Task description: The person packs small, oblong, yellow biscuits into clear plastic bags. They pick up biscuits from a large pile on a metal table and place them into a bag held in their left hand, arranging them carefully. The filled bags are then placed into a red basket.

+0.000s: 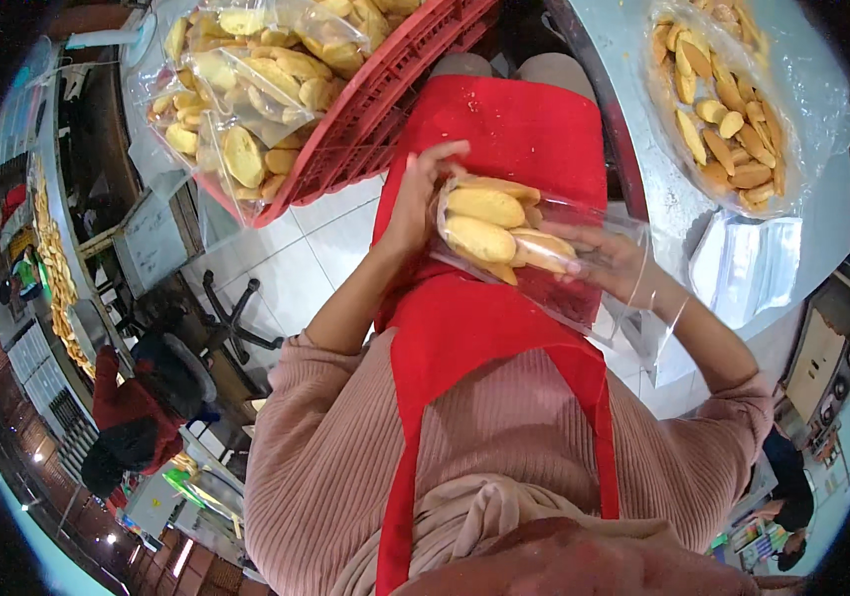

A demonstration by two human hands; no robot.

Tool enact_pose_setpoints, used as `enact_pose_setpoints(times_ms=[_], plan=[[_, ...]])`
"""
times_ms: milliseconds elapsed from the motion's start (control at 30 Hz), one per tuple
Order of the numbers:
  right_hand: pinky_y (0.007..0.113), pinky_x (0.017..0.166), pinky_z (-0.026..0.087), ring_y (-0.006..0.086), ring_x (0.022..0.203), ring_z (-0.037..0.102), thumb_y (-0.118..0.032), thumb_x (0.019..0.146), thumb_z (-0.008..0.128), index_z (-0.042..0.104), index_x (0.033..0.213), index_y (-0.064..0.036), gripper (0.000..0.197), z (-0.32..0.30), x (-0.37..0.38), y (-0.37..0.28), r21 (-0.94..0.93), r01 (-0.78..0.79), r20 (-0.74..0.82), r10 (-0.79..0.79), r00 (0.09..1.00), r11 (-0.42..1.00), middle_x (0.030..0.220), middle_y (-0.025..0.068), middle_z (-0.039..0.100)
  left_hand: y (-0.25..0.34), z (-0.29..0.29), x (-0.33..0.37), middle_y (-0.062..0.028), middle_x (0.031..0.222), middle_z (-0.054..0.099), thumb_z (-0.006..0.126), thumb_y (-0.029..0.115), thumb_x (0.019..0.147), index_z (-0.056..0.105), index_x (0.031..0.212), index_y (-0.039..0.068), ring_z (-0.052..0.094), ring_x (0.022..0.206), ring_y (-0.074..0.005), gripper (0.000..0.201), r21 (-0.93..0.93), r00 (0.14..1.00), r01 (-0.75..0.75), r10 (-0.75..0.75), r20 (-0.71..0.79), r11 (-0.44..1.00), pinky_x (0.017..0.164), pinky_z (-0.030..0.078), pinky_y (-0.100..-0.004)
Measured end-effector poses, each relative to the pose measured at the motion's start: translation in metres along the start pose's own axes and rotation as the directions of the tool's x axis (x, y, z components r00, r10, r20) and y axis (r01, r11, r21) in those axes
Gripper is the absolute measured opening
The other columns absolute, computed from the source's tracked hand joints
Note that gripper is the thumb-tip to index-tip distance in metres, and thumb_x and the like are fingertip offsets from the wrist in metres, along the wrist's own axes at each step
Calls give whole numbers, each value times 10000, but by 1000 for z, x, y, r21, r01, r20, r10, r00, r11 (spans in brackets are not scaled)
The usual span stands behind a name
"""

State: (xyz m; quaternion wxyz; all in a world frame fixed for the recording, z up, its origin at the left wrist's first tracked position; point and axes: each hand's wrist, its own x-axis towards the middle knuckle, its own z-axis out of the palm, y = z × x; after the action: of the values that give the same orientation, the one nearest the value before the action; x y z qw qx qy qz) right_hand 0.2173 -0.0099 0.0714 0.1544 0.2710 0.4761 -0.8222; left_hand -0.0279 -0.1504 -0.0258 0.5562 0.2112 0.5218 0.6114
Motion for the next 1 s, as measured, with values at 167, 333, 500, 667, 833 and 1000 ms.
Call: enact_pose_setpoints(times_ms=[167,333,500,667,833,1000], plan=[[331,1077,375,203,1315,456,-121,938,627,355,1443,-36,580,10,5,59,-63,191,-83,-196,977,980,1395,113,501,-36,-7,20,-184,1269,580,414,416,979,513,1285,-8,585,1140,-286,533,-436,915,341,-188,356,833,1005,454,-408],[336,1047,412,218,1230,533,-91,906,661,450,1382,-14,526,18,-4,81,8,208,-296,-196,935,978,1356,121,534,-23,7,25,-167,1111,648,424,435,980,583,1130,10,636,1029,-263,478,-394,889,441,-331,317,807,944,497,-400],[325,1003,464,213,1165,584,-118,899,678,499,1331,28,490,7,1,87,-125,295,-297,-319,900,947,1278,158,593,-30,6,23,-119,908,679,427,473,994,610,1035,22,672,798,-221,489,-342,878,475,-409,250,810,749,557,-358],[338,1026,441,207,1183,573,-170,908,686,499,1331,24,502,35,8,90,-99,342,-387,-353,852,934,1300,152,587,-28,-3,11,-119,884,676,428,480,997,614,1035,14,671,757,-222,503,-460,888,457,-418,190,761,714,564,-354],[361,1009,455,231,1176,581,-193,899,689,571,1272,-22,427,46,18,106,-123,375,-357,-393,847,919,1289,128,603,29,22,7,-106,879,677,370,509,1008,635,1024,19,676,799,-221,558,-358,921,389,-352,167,849,765,557,-380],[384,1017,446,245,1206,562,-228,906,683,631,1186,-43,340,51,17,90,-208,559,-222,-596,772,802,1253,131,615,1,-3,21,-98,907,642,396,449,989,614,948,49,620,874,-230,457,-246,887,457,-457,61,855,840,507,-384]])
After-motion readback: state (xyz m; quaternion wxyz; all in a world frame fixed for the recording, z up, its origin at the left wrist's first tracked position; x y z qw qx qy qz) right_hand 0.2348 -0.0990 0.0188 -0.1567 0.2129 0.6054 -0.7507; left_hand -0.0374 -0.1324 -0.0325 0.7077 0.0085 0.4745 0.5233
